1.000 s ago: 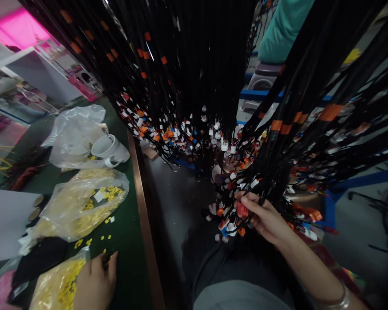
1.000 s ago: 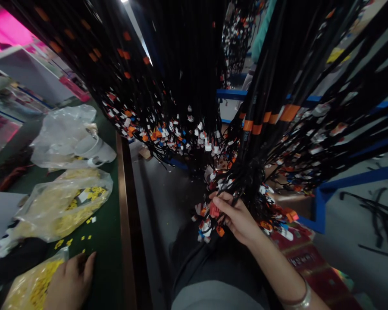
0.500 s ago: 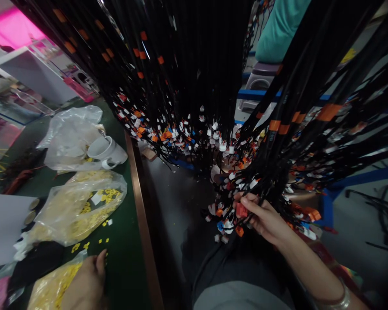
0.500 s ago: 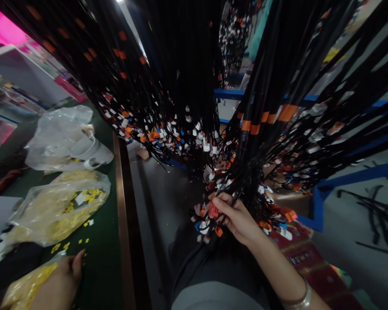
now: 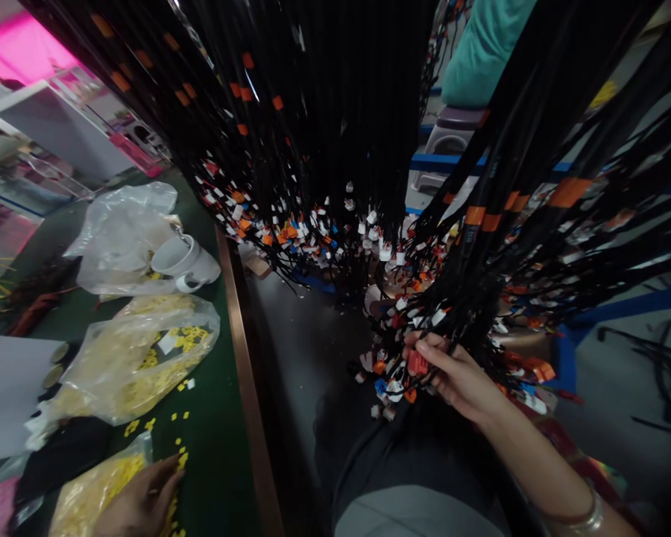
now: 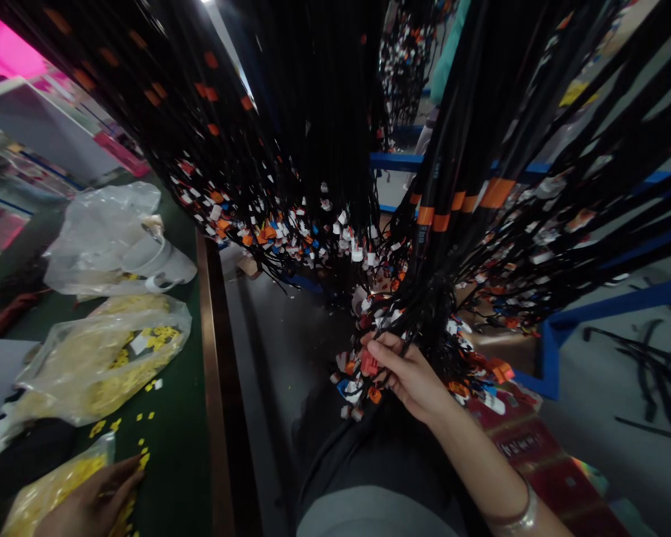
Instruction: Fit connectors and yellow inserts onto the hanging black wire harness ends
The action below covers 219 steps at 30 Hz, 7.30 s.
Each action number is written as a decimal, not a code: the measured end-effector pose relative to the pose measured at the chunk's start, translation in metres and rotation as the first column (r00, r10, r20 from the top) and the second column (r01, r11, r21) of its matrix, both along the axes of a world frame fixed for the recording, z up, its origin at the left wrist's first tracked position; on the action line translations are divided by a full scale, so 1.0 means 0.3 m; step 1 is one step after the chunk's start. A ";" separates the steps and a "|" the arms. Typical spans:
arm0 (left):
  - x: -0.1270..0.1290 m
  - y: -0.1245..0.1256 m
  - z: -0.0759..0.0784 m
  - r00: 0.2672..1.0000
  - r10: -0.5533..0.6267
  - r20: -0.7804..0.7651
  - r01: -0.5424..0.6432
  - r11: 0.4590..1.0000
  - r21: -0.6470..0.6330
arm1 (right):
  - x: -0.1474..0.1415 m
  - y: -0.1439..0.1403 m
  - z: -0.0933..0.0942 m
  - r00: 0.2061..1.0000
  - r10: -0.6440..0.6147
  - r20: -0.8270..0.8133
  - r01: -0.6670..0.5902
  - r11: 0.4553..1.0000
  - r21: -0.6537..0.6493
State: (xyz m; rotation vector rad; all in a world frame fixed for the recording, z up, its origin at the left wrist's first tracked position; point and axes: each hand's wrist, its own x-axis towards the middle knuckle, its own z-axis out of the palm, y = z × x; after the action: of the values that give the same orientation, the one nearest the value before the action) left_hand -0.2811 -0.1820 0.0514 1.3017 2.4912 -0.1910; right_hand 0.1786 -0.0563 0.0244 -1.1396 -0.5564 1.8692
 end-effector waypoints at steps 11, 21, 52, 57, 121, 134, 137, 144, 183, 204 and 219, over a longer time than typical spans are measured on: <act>0.026 0.052 0.051 1.000 0.009 -0.008 -0.009 0.999 -0.052 | 0.011 -0.002 0.010 0.997 0.056 -0.052 -0.053 0.997 0.063; -0.010 0.051 0.028 0.999 0.027 0.019 -0.025 0.994 -0.105 | 0.008 0.008 0.031 0.993 0.077 -0.092 -0.072 0.996 0.059; 0.367 0.225 0.114 0.323 0.210 0.923 -0.807 0.571 0.153 | -0.038 0.027 0.013 0.989 -0.010 -0.144 0.002 0.999 -0.050; 0.617 0.359 0.121 -0.215 0.175 0.961 -0.728 0.626 -0.278 | -0.038 0.027 0.011 0.985 -0.072 -0.159 0.057 0.994 -0.097; 0.989 0.492 -0.037 -0.034 -0.115 0.993 -0.200 0.974 0.106 | -0.070 0.018 -0.042 0.914 -0.262 -0.309 0.229 0.963 -0.139; 1.000 0.491 -0.031 -0.069 -0.084 0.994 -0.229 0.971 0.066 | -0.069 0.013 -0.033 0.951 -0.213 -0.226 0.201 0.977 -0.079; 0.996 0.494 -0.032 -0.092 -0.045 0.995 -0.200 0.979 0.026 | -0.068 0.009 -0.024 0.965 -0.192 -0.180 0.185 0.981 -0.057; 0.973 0.505 -0.050 -0.209 0.083 0.974 -0.043 0.995 -0.094 | -0.065 0.008 -0.019 0.982 -0.146 -0.119 0.148 0.989 0.015; 0.969 0.490 -0.025 0.115 -0.321 0.940 0.048 0.947 0.317 | -0.076 -0.001 0.011 0.972 -0.236 -0.020 0.237 0.968 0.086; 0.985 0.478 -0.067 0.028 -0.220 0.975 -0.046 0.974 0.221 | -0.076 -0.010 0.020 0.970 -0.183 -0.163 0.185 0.983 0.002; 1.006 0.472 -0.055 0.115 -0.275 0.955 -0.094 0.954 0.286 | -0.092 -0.019 0.014 0.960 -0.197 -0.200 0.202 0.979 0.002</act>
State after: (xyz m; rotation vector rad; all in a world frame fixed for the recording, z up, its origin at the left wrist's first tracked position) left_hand 0.0208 -0.0404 0.0350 1.0427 1.1791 0.8349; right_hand 0.1509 -0.0619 0.0287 -0.9430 -0.3355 1.7714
